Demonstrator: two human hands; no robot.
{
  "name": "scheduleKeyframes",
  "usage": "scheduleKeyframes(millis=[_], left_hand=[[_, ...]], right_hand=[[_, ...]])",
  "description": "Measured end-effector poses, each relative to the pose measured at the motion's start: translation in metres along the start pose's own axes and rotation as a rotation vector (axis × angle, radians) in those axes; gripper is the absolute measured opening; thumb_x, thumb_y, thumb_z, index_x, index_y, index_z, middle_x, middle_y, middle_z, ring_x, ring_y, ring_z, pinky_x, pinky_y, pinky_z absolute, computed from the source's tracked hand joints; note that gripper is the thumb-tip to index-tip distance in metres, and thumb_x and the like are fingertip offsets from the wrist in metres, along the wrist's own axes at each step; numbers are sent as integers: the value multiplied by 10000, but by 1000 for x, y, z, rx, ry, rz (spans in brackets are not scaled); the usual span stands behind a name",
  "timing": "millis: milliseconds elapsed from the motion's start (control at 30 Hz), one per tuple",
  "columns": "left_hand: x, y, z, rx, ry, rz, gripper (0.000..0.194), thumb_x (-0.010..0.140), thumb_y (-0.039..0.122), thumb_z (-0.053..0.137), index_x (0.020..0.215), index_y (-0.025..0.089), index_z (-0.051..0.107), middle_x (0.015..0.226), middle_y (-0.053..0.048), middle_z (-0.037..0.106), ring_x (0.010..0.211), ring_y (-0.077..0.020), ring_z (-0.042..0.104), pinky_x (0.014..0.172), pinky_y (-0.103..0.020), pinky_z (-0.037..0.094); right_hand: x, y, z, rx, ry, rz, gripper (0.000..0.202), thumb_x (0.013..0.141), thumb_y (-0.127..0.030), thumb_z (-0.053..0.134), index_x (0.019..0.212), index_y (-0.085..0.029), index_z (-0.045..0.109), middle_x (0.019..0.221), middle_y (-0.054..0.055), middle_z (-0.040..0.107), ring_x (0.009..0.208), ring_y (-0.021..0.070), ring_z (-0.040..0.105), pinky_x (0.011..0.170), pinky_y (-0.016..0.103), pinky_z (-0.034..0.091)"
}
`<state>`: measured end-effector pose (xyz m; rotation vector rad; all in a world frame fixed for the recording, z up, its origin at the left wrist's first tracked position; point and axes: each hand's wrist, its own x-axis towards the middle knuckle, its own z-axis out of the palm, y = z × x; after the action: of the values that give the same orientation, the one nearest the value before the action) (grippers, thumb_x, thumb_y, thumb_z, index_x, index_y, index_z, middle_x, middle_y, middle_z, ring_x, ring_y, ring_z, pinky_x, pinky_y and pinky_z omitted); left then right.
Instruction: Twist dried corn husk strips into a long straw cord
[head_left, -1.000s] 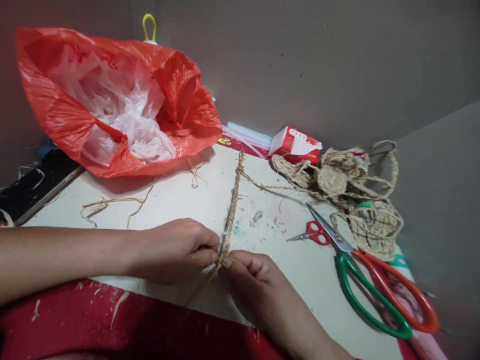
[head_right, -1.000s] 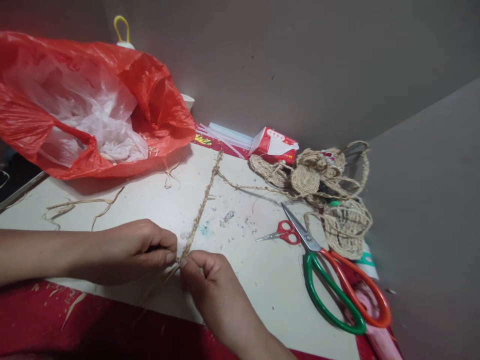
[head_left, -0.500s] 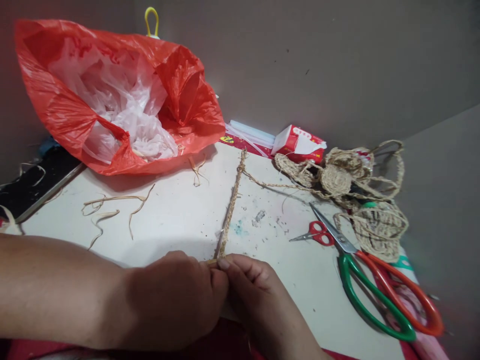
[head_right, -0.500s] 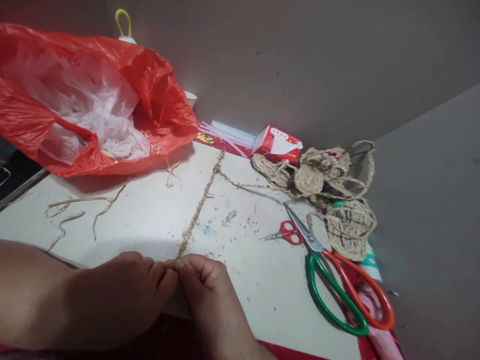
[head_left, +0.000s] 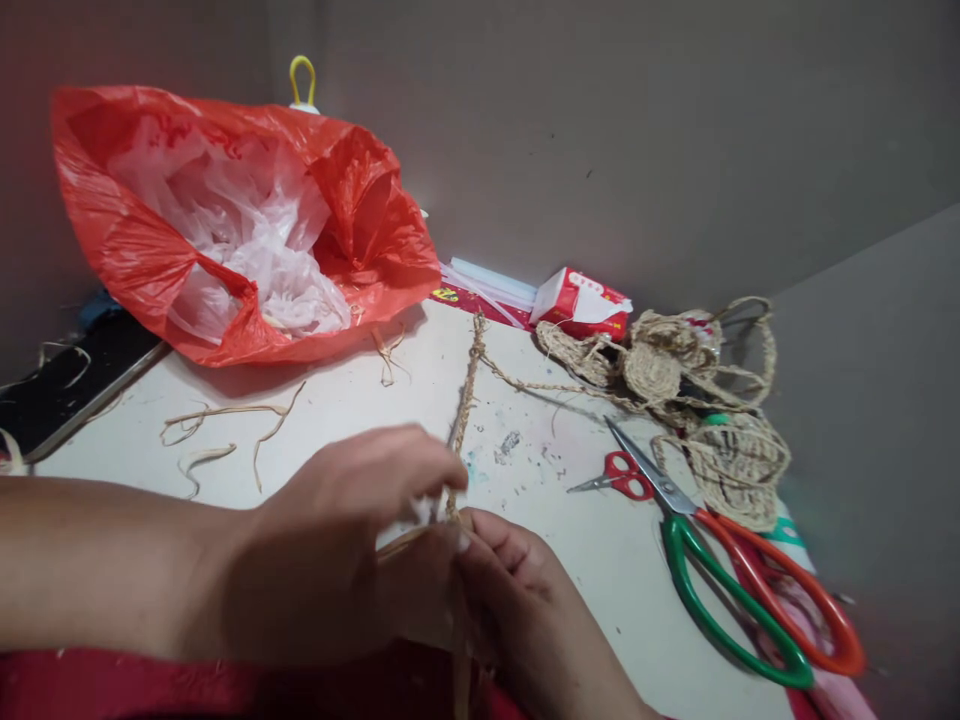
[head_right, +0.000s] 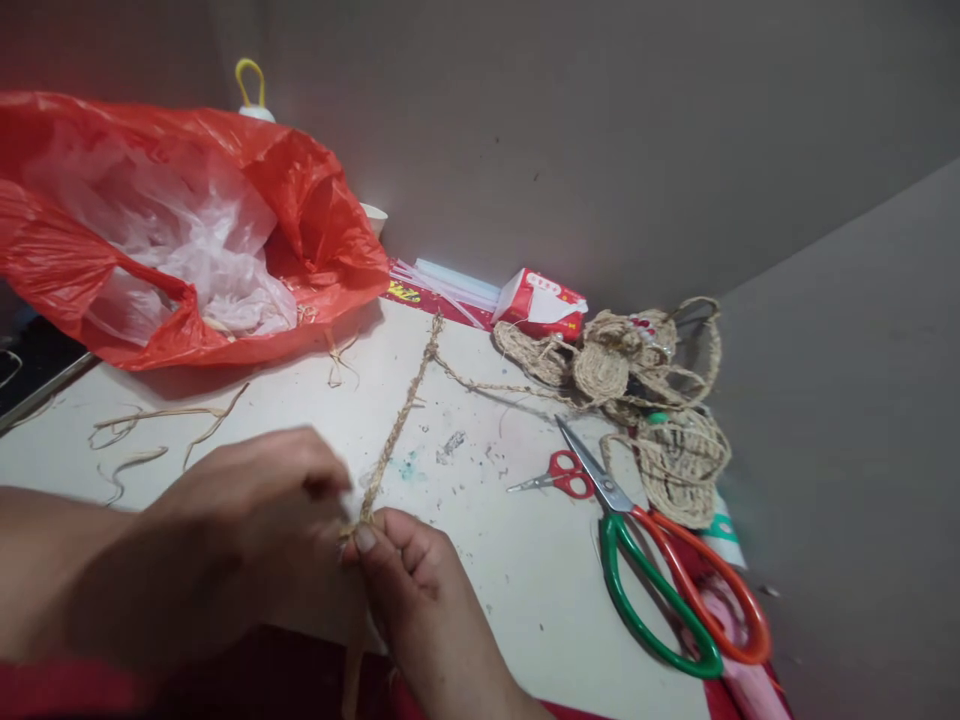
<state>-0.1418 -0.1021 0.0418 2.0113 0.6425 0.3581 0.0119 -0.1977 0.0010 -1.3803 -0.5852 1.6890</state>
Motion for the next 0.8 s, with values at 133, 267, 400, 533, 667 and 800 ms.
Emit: scheduleKeyframes(millis=[133,267,400,533,667,800], left_hand=[[18,-17,7,-681,-284,-414,237,774,294,549,973,169,519,691,23,531,585,-98,473,543,-214,361],[20,-24,18,-869,-386,-477,100,766,250,528,753,153,507,605,49,447,520,-64,359,501,-199,286],[19,-23,16,-583,-336,-431,138,768,242,484,661,155,488,620,40,426,576,-81,344,531,-210,288],[20,-21,9,-262,-329,-321,177,788,234,417,652,165,506,626,32,463,602,-100,376,541,-223,284],[24,-23,4,-187,-386,-315,206,805,278,418,652,170,503,635,28,468,610,-107,392,533,-226,277],[28,-28,5,-395,-471,-357,253,816,336,437,631,166,461,604,36,402,581,-95,348,538,-217,294]], right_hand=[[0,-3,-2,-131,8,-44,378,818,-529,575,708,-172,517,592,-38,429,516,84,329,480,204,262],[2,-6,-4,-262,-8,-49,404,844,-548,523,681,-180,490,596,-39,402,510,84,310,481,204,270],[1,-8,-6,-324,-56,-53,404,867,-545,485,708,-174,500,625,-31,393,545,91,310,499,207,280],[-2,-12,-6,-455,-59,-65,327,895,-461,488,737,-175,515,645,-30,405,588,99,335,506,203,280],[-4,-12,-4,-617,-5,-154,300,905,-413,480,695,-199,481,607,-33,457,544,104,389,479,207,293],[-6,-8,-2,-730,73,-241,305,886,-395,510,648,-216,441,534,-37,475,484,113,418,453,214,296]])
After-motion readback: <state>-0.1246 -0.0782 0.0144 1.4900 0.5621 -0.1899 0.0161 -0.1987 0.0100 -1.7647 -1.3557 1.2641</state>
